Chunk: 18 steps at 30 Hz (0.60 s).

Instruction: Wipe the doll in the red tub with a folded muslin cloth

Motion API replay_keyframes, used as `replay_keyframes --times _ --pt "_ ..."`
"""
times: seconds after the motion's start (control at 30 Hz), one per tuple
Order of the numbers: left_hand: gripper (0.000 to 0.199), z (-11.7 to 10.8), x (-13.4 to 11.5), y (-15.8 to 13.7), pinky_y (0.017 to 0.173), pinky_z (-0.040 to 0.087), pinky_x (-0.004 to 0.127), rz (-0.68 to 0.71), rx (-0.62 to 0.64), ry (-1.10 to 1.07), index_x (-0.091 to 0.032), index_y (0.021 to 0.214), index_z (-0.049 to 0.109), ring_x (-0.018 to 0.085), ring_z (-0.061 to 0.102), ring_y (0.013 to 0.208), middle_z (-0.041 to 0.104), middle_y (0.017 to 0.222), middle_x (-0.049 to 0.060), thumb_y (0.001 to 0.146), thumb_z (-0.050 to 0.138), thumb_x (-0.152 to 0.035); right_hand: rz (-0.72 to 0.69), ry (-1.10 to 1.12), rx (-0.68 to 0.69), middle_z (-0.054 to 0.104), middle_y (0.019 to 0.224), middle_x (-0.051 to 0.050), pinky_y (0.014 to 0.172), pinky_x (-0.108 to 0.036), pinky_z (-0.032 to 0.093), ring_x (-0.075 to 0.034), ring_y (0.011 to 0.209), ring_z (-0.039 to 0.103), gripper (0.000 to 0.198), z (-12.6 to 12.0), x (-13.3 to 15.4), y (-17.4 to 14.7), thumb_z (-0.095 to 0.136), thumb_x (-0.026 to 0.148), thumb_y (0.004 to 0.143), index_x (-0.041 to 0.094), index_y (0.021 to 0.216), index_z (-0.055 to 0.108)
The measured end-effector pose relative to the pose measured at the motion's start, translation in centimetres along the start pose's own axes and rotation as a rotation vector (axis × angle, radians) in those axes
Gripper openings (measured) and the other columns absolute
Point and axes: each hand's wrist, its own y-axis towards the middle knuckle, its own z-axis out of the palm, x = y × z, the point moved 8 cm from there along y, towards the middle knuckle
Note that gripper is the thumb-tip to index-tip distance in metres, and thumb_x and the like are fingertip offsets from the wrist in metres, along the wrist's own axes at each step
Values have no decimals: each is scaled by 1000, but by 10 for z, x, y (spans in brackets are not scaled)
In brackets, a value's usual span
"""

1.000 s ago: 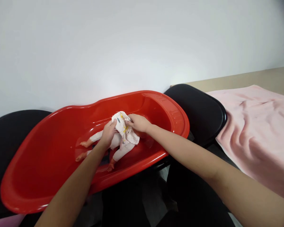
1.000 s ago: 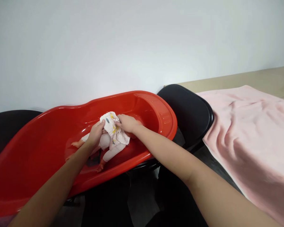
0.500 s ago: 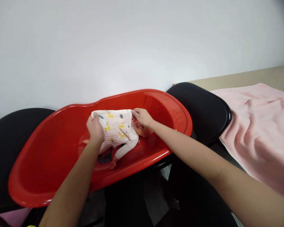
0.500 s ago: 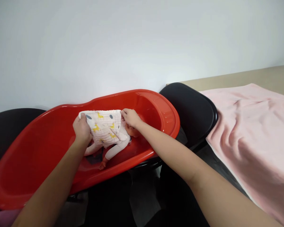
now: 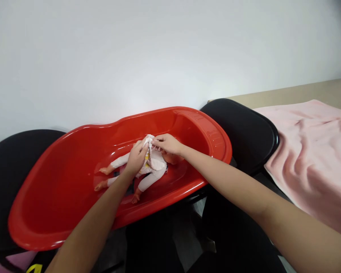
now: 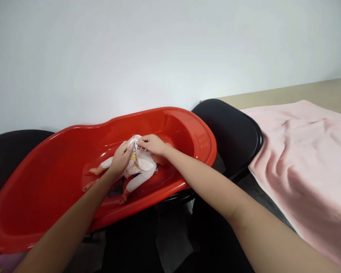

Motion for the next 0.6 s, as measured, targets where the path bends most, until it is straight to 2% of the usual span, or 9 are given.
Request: replay_keyframes --times 0.1,0.23,0.33,0.43,0.6 --pt "47 9 1 -1 118 31 43 98 59 119 -18 135 64 27 50 133 62 134 11 102 39 -43 6 -24 31 64 76 -2 65 -24 44 -13 71 57 33 4 1 -1 58 45 88 14 78 66" --pt "48 13 4 -1 117 33 40 117 96 116 -17 135 63 25 50 133 59 137 13 103 37 -43 20 -14 57 64 78 -3 67 -24 44 -13 72 57 31 6 4 -2 56 41 88 14 81 68" --pt "48 16 4 -2 120 31 39 111 124 108 -18 139 60 25 46 138 56 141 12 104 37 -43 22 -8 79 65 78 -4 69 -25 44 -14 74 57 36 7 5 -3 58 48 88 14 82 68" --pt "50 22 8 -3 121 29 41 101 170 147 -19 144 55 27 42 142 54 144 12 101 46 -41 -19 -9 107 65 80 -3 71 -26 44 -14 75 57 43 9 6 -4 61 57 87 14 84 68" --pt "64 36 18 -6 121 29 44 100 234 163 -21 151 45 30 40 144 53 145 12 91 63 -35 -7 -87 40 61 72 0 66 -25 41 -12 68 53 42 4 -2 -2 66 56 83 15 74 63"
